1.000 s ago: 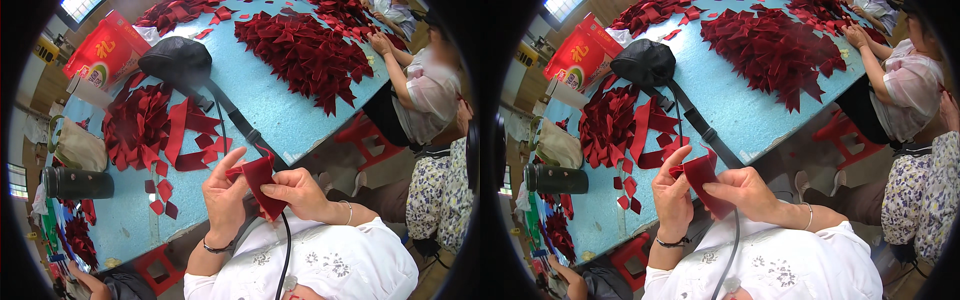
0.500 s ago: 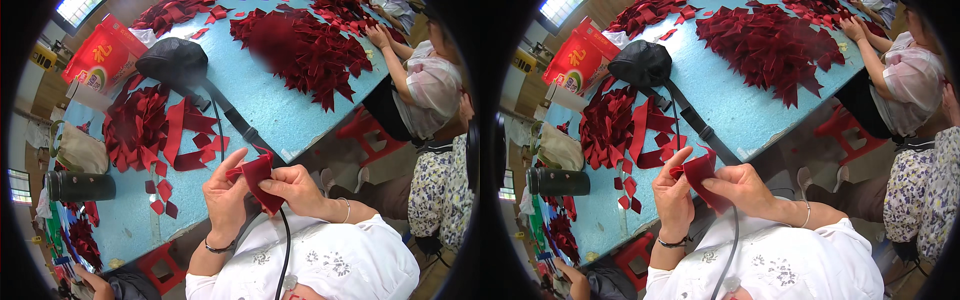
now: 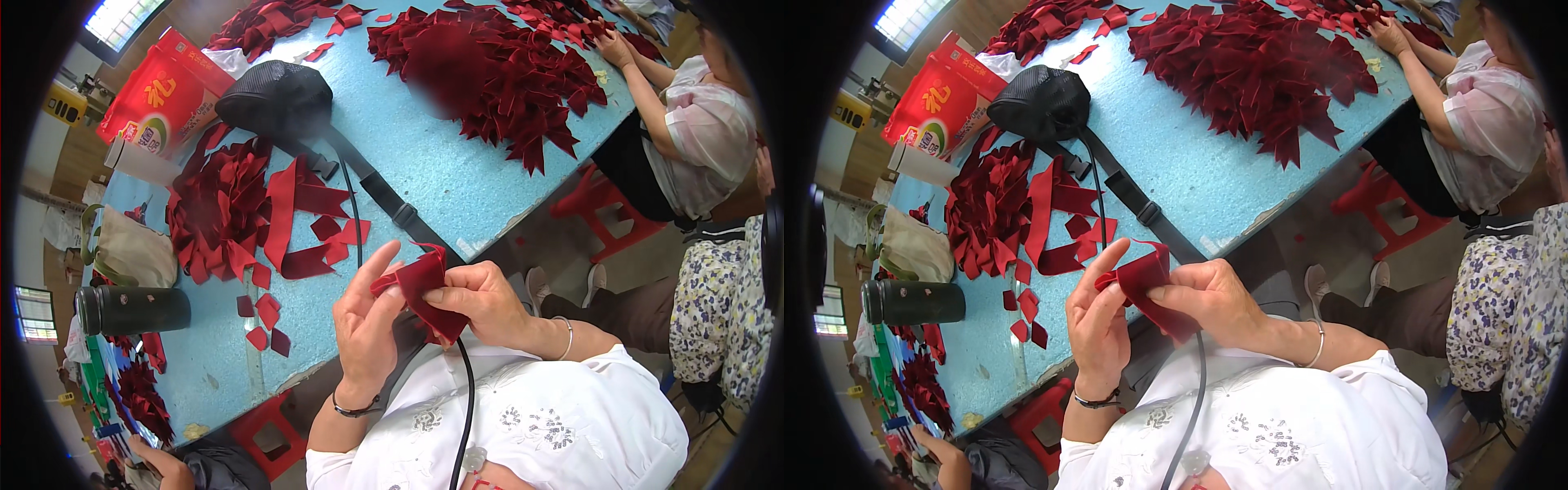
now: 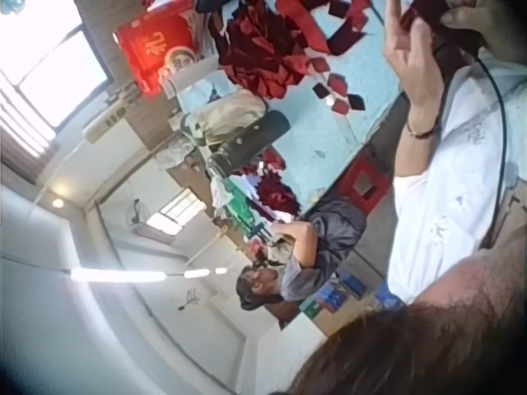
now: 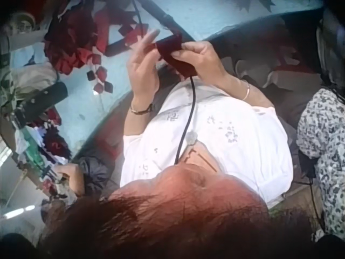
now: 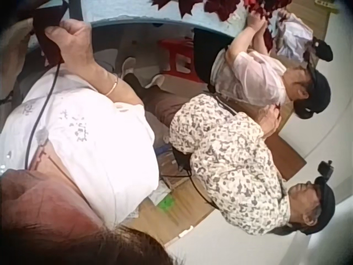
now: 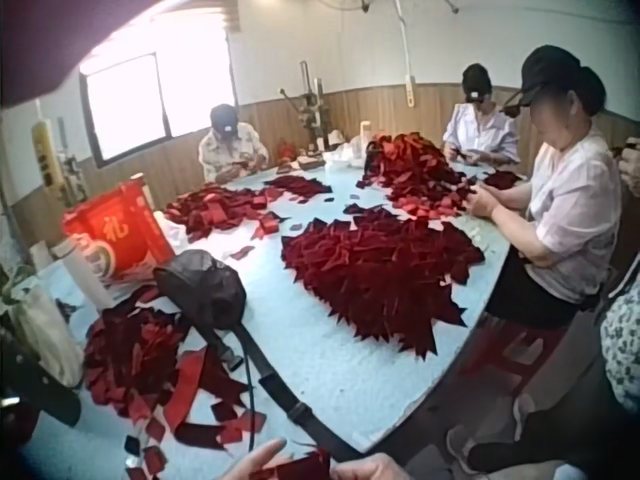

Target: The person folds, wraps, and pinches a fabric ribbon strip by hand into a bow.

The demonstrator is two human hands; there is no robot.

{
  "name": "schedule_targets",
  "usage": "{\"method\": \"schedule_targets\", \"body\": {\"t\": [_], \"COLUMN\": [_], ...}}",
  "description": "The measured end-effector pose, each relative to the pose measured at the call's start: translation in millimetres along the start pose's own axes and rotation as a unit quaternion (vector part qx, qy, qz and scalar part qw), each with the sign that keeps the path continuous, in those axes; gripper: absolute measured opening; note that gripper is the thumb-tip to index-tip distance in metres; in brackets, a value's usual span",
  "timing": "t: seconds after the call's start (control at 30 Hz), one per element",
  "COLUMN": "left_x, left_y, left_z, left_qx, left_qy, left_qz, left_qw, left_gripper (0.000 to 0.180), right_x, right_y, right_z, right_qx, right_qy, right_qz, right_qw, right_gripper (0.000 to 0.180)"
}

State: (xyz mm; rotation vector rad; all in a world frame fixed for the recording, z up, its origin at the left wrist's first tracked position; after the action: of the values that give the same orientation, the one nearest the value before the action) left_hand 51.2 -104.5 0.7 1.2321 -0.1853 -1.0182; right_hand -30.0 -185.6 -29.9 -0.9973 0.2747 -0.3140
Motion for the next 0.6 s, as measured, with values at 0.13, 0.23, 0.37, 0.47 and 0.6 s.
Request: {"method": "schedule_targets", "body": {"t": [0.13, 0.23, 0.37, 0.47, 0.6], "left_x": [-1.1, -2.8, -2.1, -0.3, 0.9], "left_y": [1.7, 2.8, 2.4, 0.7, 0.4], "left_z": [-2.2, 2.6, 3.8, -2.5, -5.3], "left_qx": [-0.003, 0.073, 0.056, 0.005, -0.034], "left_qy": [0.004, -0.012, 0.032, 0.03, 0.012], "left_qz": [0.013, 0.039, 0.022, 0.02, 0.007], "left_qw": [1.0, 0.996, 0.998, 0.999, 0.999], "left_gripper": [0.051, 0.049, 0.041, 0.032, 0.023], "right_x": [-1.2, -1.2, -0.7, -0.6, -3.2], "right_y": [4.0, 3.2, 2.6, -6.8, -8.6], "right_z": [0.0, 2.4, 1.9, -0.3, 3.6], "right_qx": [0.019, 0.034, 0.003, -0.143, -0.181], "right_qy": [-0.002, -0.004, 0.002, -0.032, -0.045], "right_qz": [0.011, 0.007, -0.006, -0.081, -0.091], "right_qw": [1.0, 0.999, 1.0, 0.986, 0.978], "right_gripper": [0.019, 0.019, 0.016, 0.014, 0.013]}}
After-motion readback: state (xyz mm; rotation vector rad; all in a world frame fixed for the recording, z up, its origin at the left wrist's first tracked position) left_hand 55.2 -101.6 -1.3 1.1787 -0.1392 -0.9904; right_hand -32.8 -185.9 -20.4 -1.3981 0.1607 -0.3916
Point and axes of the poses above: each hand's wrist, its own x-axis towards the middle knuckle, its own z-axis out of the palm, y = z × x, the point moved 10 cm from there along x, towards the middle knuckle, and after that the axes turned 14 degrees about -z, right-handed, at the moved point
